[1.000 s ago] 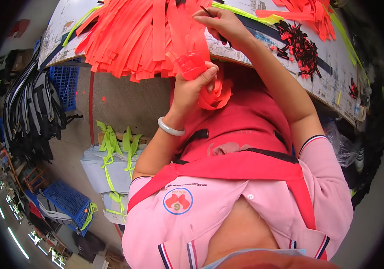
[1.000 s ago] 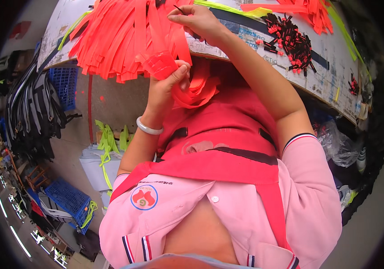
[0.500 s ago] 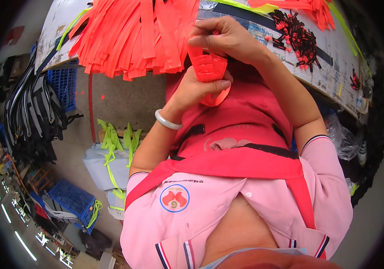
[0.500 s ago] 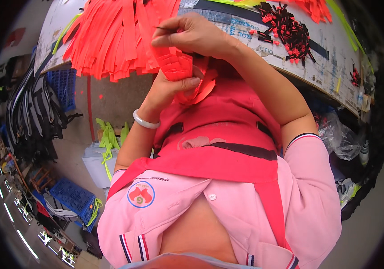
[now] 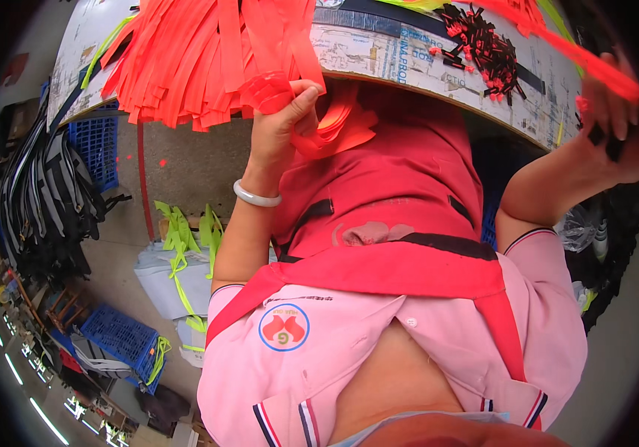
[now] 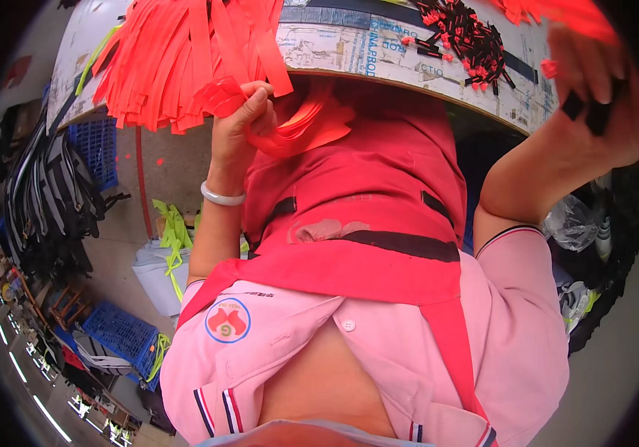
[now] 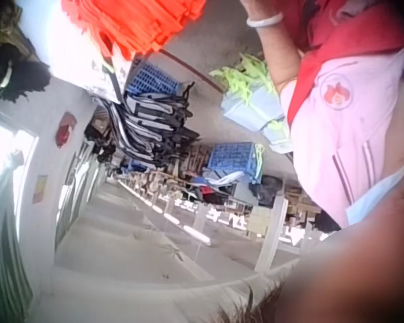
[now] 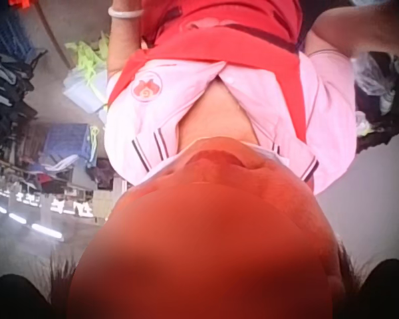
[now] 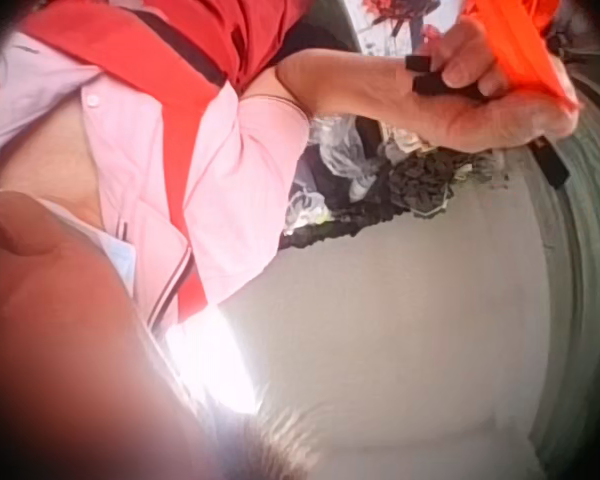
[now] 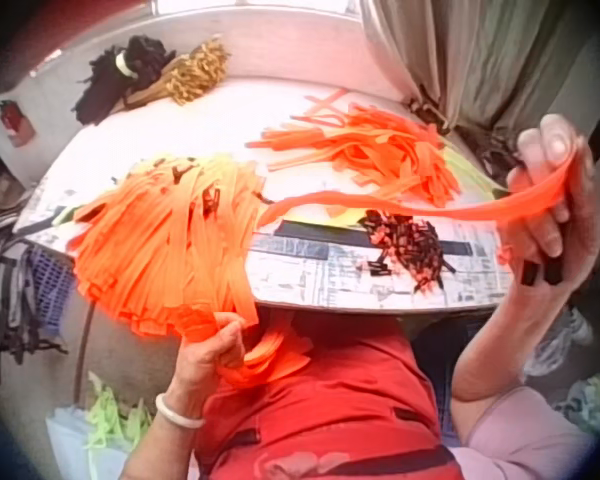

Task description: Assembling components for safety vests by threading plastic clips onto red fabric straps at a workbench.

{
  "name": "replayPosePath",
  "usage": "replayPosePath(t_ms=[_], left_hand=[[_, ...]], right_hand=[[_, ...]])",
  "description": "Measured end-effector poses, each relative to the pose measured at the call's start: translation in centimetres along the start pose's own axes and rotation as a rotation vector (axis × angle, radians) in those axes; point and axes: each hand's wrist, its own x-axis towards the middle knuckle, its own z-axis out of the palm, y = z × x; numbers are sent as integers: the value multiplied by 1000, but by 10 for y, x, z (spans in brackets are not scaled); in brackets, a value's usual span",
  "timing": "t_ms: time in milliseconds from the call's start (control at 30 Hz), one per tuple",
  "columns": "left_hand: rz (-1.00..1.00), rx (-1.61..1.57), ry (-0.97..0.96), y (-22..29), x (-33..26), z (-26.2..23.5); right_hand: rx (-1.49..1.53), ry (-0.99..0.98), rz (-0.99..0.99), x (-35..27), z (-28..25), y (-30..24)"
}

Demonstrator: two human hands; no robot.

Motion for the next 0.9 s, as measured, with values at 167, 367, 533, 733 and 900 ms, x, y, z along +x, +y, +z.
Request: replayPosePath(t_ms=[167,367,533,733,900], left_hand=[[89,211,-101,16,-3,10],[-49,163,-128,12,-3,25],[-286,-188,-371,2,5,22],[-37,128,-114,0,11,38],[219,522,-36,-5,14,37]], right_hand=[[-373,-443,366,-1,84,107],[-689,-201,293,-12,69,187],[-334,-242,427,-15,52,194],[-445,-55,431,-14,50,196],[-601,-65,405,-29,51,197]])
